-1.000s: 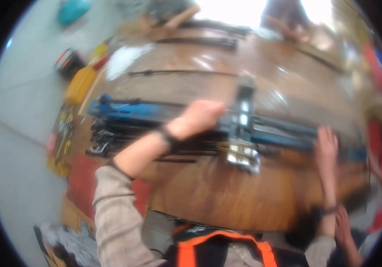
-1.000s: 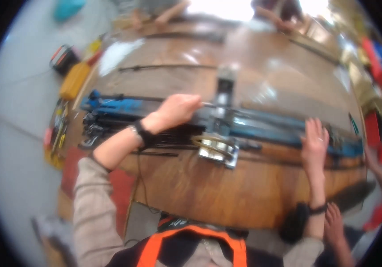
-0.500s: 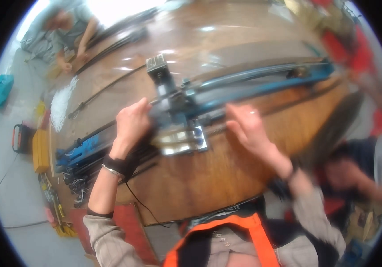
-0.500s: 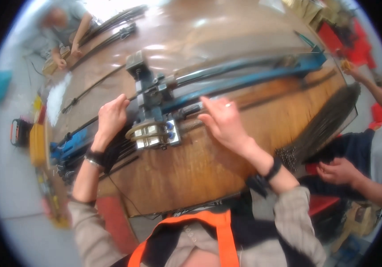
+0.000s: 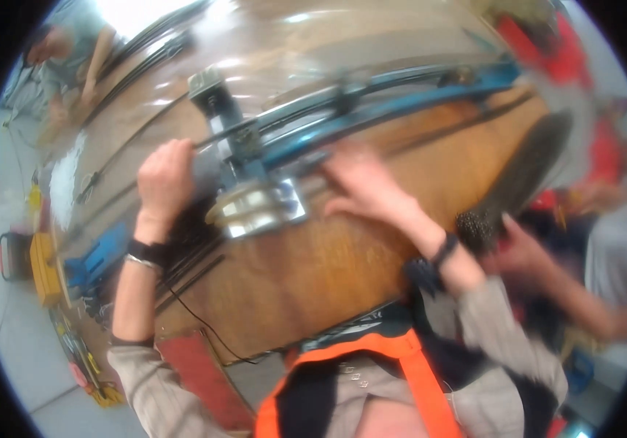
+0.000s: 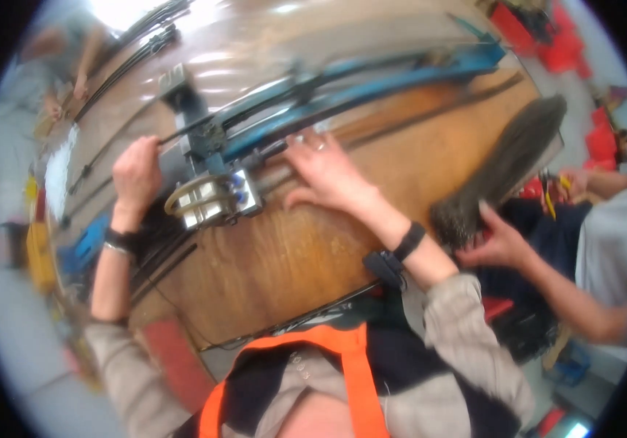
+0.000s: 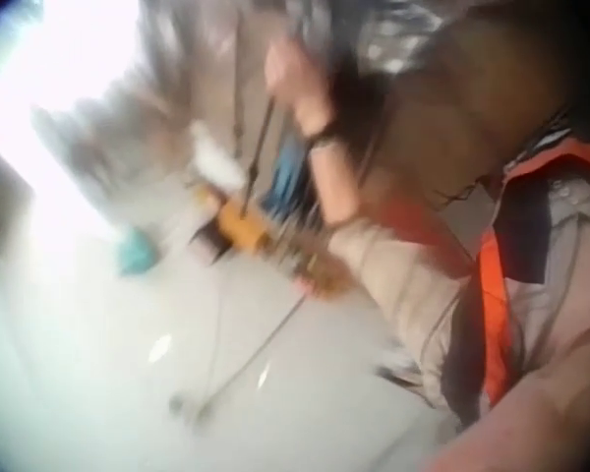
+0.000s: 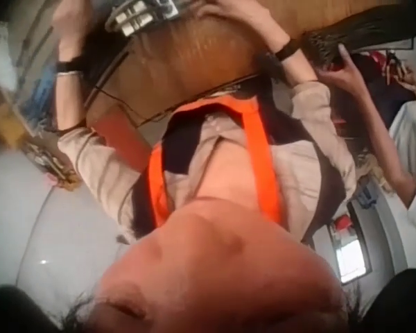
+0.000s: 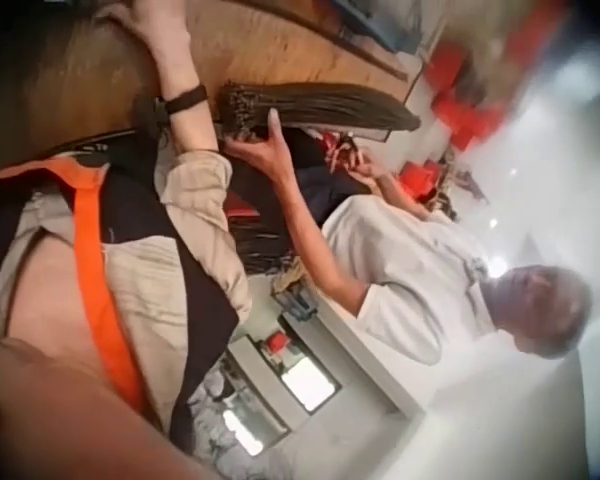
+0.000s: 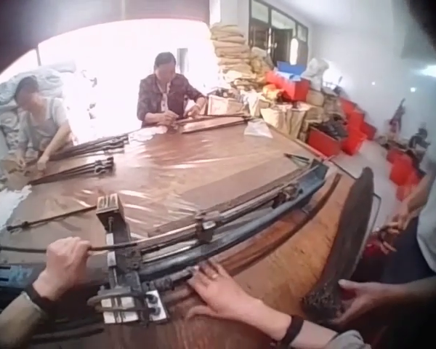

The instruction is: Assembling and processing bristles using a manual sliding mechanism on a jig.

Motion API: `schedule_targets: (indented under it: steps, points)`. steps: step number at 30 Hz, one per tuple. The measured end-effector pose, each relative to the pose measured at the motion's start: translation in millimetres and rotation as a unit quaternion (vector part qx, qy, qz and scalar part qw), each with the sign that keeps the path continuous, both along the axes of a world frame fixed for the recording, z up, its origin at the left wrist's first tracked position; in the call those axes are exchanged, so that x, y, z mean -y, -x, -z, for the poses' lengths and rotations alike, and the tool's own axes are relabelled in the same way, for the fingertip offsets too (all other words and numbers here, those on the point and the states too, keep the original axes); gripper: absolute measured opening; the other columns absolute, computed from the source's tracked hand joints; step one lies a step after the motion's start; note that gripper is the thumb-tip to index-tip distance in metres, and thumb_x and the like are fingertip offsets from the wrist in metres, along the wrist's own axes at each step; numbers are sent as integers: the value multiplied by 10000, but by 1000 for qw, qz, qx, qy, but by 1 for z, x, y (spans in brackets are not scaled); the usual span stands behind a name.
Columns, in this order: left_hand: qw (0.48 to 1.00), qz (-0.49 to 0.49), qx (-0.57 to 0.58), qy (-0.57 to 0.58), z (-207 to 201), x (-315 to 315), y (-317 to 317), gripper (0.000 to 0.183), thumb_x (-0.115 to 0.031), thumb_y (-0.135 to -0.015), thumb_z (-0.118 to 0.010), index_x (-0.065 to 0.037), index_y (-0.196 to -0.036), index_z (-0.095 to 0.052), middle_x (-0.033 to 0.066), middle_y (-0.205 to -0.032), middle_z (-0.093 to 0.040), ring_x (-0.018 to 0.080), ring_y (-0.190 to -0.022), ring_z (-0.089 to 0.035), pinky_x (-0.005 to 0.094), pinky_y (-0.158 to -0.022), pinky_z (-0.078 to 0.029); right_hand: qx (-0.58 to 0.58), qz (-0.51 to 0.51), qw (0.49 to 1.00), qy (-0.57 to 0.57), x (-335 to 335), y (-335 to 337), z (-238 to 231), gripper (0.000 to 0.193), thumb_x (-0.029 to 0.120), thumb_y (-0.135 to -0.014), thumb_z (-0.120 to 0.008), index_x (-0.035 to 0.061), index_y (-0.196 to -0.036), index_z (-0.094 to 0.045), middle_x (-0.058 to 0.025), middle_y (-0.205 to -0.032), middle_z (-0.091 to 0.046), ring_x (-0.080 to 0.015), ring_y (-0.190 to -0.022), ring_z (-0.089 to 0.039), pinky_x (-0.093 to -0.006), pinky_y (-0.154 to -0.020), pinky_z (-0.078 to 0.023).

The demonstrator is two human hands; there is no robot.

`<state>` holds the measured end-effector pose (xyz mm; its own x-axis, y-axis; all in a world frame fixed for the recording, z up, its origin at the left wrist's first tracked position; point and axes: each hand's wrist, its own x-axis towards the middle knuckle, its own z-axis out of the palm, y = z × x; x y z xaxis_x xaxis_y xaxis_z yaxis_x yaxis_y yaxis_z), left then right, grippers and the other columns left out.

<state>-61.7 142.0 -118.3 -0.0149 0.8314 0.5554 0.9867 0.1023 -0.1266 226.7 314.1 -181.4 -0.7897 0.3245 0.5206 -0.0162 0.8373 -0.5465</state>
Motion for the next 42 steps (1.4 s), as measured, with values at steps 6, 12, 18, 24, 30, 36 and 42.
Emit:
schedule_targets:
  steps: [6,12,18,24,30,36,42]
  points:
    - [988,-101,-116,-30,-4,62,6,148,-108,-879,-632,-100,-1024,-604,91,-940,-619,297,-901,-598,418,-813,-423,78,7,989,-126,20,-10,32,287,293,-693,-787,105,-870,-662,-88,-880,-613,-308,-926,-585,-454,-822,-472]
    - [977,-168,83,98,49,158,-89,198,-164,-845,-688,-89,-1008,-605,74,-921,-615,275,-888,-583,397,-851,-363,73,-16,987,-145,20,-5,17,129,125,-705,-717,85,-762,-608,-121,-816,-589,-329,-806,-590,-451,-687,-491]
    - [935,-270,165,159,68,180,-89,134,-178,-874,-671,-65,-911,-609,113,-827,-573,318,-815,-560,416,-756,-427,86,50,984,-150,27,-1,-2,51,50,-746,-641,56,-748,-590,-143,-814,-602,-354,-757,-603,-465,-660,-502]
    - [938,-120,293,144,41,151,-119,139,-168,-904,-642,-57,-826,-611,148,-791,-552,344,-762,-559,425,-651,-469,349,17,934,-73,49,-30,-36,81,68,-785,-611,61,-860,-641,-138,-819,-623,-349,-779,-626,-441,-676,-518]
    - [934,-20,314,168,32,106,-176,130,-176,-912,-640,-71,-836,-629,124,-718,-561,335,-657,-583,421,-574,-475,211,-156,963,64,70,-45,2,219,106,-833,-643,90,-1050,-671,-152,-834,-633,-338,-787,-631,-418,-674,-516]
    - [913,-50,355,196,36,93,-190,158,-196,-905,-607,-107,-775,-617,117,-739,-632,327,-680,-628,446,-593,-514,86,-188,966,153,67,-51,11,383,122,-847,-688,92,-1225,-632,-153,-829,-627,-327,-772,-612,-410,-676,-513]
    - [905,-60,336,253,27,83,-200,158,-192,-933,-567,-107,-802,-596,127,-723,-626,348,-662,-624,466,-584,-506,36,-171,983,53,68,-59,7,413,91,-795,-702,54,-1200,-634,-113,-873,-651,-311,-846,-628,-391,-715,-527]
